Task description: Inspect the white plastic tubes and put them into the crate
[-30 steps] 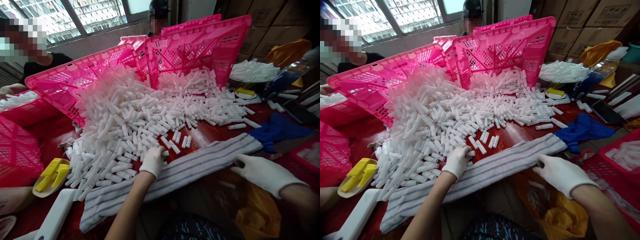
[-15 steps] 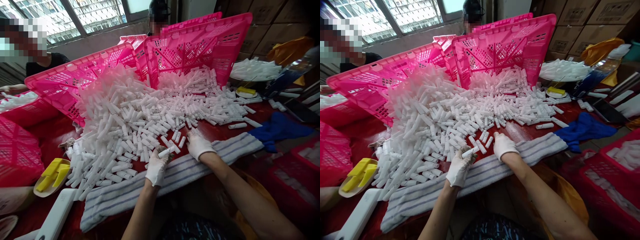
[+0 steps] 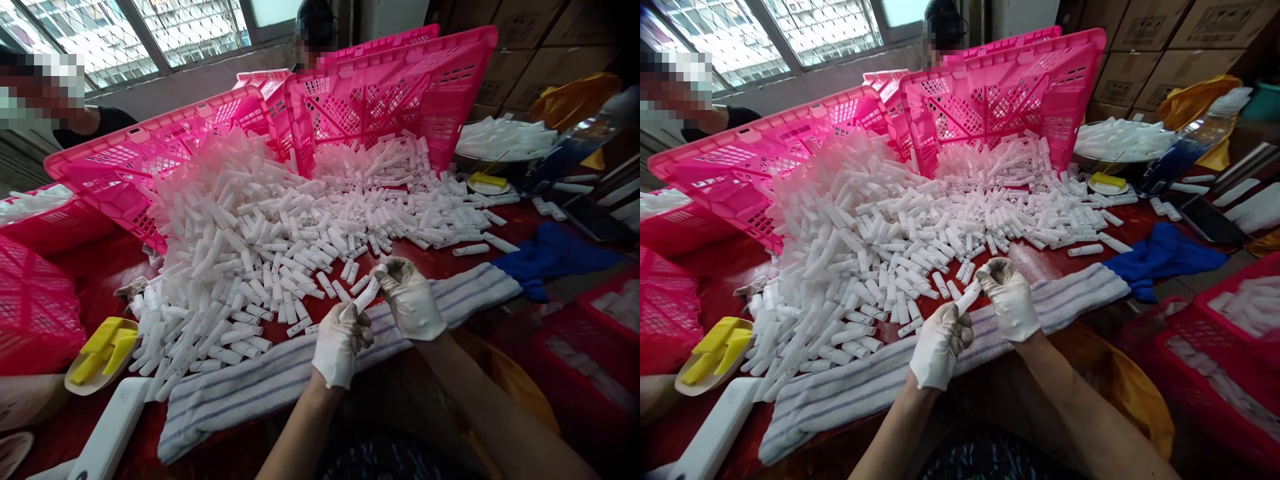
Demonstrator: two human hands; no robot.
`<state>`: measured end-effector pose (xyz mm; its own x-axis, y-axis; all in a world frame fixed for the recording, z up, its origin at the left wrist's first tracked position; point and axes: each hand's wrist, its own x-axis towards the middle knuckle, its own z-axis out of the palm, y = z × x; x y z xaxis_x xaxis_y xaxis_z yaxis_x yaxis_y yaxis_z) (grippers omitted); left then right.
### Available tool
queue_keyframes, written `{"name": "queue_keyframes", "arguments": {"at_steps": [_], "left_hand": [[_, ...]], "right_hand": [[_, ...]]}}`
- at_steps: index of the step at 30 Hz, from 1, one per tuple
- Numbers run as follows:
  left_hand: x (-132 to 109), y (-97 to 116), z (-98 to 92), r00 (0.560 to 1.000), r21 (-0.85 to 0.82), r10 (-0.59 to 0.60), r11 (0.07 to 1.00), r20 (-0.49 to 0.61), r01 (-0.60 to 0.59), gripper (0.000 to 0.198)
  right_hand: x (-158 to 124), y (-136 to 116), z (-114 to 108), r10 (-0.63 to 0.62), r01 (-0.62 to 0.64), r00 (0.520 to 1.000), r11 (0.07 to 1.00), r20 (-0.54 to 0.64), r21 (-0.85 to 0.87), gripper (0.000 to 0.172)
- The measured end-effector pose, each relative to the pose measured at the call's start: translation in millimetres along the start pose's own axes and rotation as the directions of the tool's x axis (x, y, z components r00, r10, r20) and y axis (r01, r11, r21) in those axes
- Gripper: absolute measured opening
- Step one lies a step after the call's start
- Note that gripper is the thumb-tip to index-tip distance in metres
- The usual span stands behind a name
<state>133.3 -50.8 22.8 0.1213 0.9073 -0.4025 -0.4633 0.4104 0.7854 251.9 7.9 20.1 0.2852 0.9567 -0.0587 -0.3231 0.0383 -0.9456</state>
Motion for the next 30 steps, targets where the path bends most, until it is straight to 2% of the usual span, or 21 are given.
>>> {"name": "queue_keyframes", "arguments": {"at_steps": [3, 6, 8, 10, 11, 12, 13, 14, 17, 19, 20, 22, 23, 26, 27, 28, 30], "left_hand": [[-4.1, -6.5, -1.3, 0.998, 0.174, 0.063, 0.983, 0.024, -0.067, 0.041], [-8.0, -3.2, -8.5, 0.989, 0.358, 0.145, 0.926, -0.04, -0.121, 0.038], [-10.0, 2.3, -12.9, 0.954, 0.519, 0.292, 0.826, -0.06, -0.22, 0.036], [-10.8, 7.7, -15.7, 0.925, 0.561, 0.379, 0.774, -0.035, -0.296, 0.034], [-10.7, 10.1, -16.8, 0.94, 0.512, 0.341, 0.81, -0.014, -0.286, 0.036], [-10.3, 12.5, -18.0, 0.969, 0.421, 0.246, 0.877, 0.026, -0.233, 0.038], [-9.5, 14.9, -19.5, 0.988, 0.303, 0.121, 0.942, 0.091, -0.144, 0.041], [-8.4, 17.4, -21.3, 0.985, 0.184, -0.002, 0.982, 0.175, -0.031, 0.042], [-4.6, 25.5, -27.5, 0.883, -0.029, -0.253, 0.957, 0.396, 0.287, 0.045], [-2.6, 29.4, -28.3, 0.832, -0.062, -0.33, 0.916, 0.446, 0.396, 0.046], [-2.2, 30.2, -26.7, 0.831, -0.067, -0.335, 0.912, 0.444, 0.404, 0.047], [-3.4, 28.5, -19.2, 0.882, -0.06, -0.273, 0.946, 0.384, 0.319, 0.045], [-5.1, 25.9, -14.2, 0.907, -0.025, -0.236, 0.965, 0.348, 0.261, 0.045], [-13.4, 14.8, -5.1, 0.93, 0.26, -0.157, 0.963, 0.332, 0.07, 0.044], [-16.1, 11.7, -7.2, 0.935, 0.4, -0.101, 0.915, 0.339, -0.047, 0.043], [-18.0, 9.7, -13.0, 0.939, 0.538, -0.013, 0.823, 0.342, -0.185, 0.042], [-18.1, 10.7, -35.0, 0.921, 0.758, 0.22, 0.523, 0.321, -0.389, 0.041]], "right_hand": [[-3.3, -2.2, -0.8, -0.04, 0.04, 0.999, 0.999, 0.022, -0.016, 0.043], [-0.3, -9.0, -8.1, 0.002, 0.014, 0.985, 0.996, 0.174, -0.091, 0.039], [3.1, -15.3, -13.0, 0.065, -0.018, 0.964, 0.983, 0.258, -0.181, 0.037], [4.1, -21.8, -15.0, 0.11, -0.031, 0.946, 0.968, 0.306, -0.251, 0.038], [3.2, -24.9, -14.8, 0.117, -0.028, 0.939, 0.964, 0.325, -0.265, 0.038], [1.3, -27.7, -13.9, 0.112, -0.016, 0.931, 0.963, 0.348, -0.268, 0.038], [-1.1, -30.2, -12.7, 0.095, 0.007, 0.922, 0.965, 0.375, -0.261, 0.037], [-3.6, -32.3, -11.5, 0.072, 0.037, 0.91, 0.967, 0.408, -0.253, 0.036], [-7.6, -34.9, -9.8, -0.008, 0.146, 0.858, 0.963, 0.514, -0.229, 0.027], [-6.6, -32.6, -10.7, -0.051, 0.209, 0.809, 0.956, 0.586, -0.206, 0.021], [-5.8, -30.5, -11.9, -0.065, 0.233, 0.785, 0.952, 0.616, -0.196, 0.02], [-6.2, -26.1, -17.2, -0.089, 0.283, 0.759, 0.937, 0.646, -0.204, 0.021], [-8.1, -24.9, -22.4, -0.098, 0.312, 0.765, 0.921, 0.636, -0.234, 0.021], [-21.4, -30.3, -53.7, -0.13, 0.392, 0.842, 0.814, 0.523, -0.429, 0.018], [-27.3, -35.0, -69.1, -0.109, 0.376, 0.873, 0.772, 0.476, -0.512, 0.019], [-33.0, -40.6, -85.6, -0.08, 0.34, 0.902, 0.736, 0.424, -0.586, 0.02], [-40.9, -50.4, -115.6, 0.071, 0.193, 0.944, 0.675, 0.323, -0.712, 0.023]]}}
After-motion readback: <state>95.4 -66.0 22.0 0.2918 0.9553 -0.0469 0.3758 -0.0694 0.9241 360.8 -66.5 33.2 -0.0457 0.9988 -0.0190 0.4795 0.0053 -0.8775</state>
